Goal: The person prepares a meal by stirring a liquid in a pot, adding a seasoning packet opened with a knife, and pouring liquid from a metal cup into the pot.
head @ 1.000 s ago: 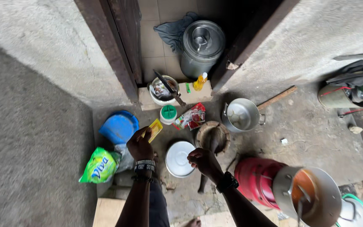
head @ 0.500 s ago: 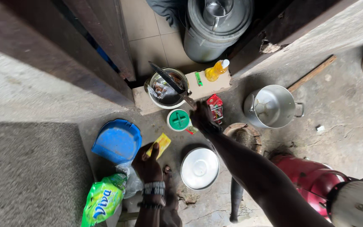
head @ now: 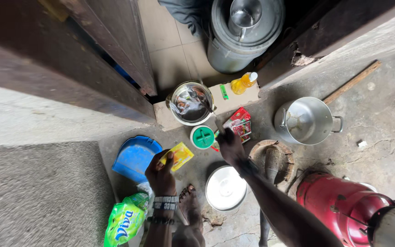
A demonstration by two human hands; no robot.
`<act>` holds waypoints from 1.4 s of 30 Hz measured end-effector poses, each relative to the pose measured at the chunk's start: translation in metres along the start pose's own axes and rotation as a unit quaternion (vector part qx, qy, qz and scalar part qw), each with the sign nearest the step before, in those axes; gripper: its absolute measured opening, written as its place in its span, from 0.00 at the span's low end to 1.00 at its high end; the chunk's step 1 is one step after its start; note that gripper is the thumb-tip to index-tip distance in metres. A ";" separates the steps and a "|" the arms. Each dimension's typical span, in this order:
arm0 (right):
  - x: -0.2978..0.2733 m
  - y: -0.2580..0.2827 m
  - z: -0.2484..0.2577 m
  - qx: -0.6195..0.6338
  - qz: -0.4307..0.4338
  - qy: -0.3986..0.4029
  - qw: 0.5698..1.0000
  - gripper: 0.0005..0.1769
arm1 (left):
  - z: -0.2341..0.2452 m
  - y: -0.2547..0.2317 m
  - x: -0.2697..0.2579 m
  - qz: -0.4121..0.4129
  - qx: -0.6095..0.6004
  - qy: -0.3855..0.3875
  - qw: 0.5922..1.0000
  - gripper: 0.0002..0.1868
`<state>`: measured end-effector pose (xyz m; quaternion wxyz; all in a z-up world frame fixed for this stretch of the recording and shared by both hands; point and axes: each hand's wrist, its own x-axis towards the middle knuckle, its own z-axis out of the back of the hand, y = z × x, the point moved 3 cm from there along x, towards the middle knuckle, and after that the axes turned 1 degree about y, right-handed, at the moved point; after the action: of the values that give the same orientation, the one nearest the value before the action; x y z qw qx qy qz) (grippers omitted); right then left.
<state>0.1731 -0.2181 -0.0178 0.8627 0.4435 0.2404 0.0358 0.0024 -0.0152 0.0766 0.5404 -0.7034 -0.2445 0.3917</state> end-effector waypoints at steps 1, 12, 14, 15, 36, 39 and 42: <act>-0.035 0.013 0.017 0.105 -0.049 0.046 0.992 0.16 | -0.008 -0.008 -0.002 -0.004 -0.016 0.010 1.000 0.12; -0.308 0.180 0.197 0.136 -0.031 0.022 0.990 0.16 | -0.077 -0.157 -0.169 -0.134 0.153 0.165 0.965 0.10; -0.350 0.195 0.222 0.152 -0.015 0.027 0.988 0.15 | -0.083 -0.175 -0.209 -0.112 0.177 0.159 0.965 0.10; -0.370 0.201 0.237 0.114 -0.004 0.019 0.993 0.16 | -0.088 -0.186 -0.229 -0.137 0.160 0.170 0.963 0.10; -0.641 0.159 0.378 -0.128 0.161 -0.137 0.969 0.13 | -0.124 -0.256 -0.506 -0.435 0.238 0.229 0.838 0.06; -0.652 0.156 0.385 -0.158 0.152 -0.146 0.965 0.13 | -0.127 -0.258 -0.516 -0.437 0.243 0.238 0.833 0.06; -0.655 0.152 0.385 -0.169 0.138 -0.141 0.966 0.12 | -0.127 -0.259 -0.523 -0.432 0.254 0.246 0.830 0.07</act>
<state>-0.2098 -0.5944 0.5416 0.9370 0.3207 0.0439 0.1316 -0.1729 -0.4121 0.4867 0.8566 -0.4367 -0.2743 -0.0189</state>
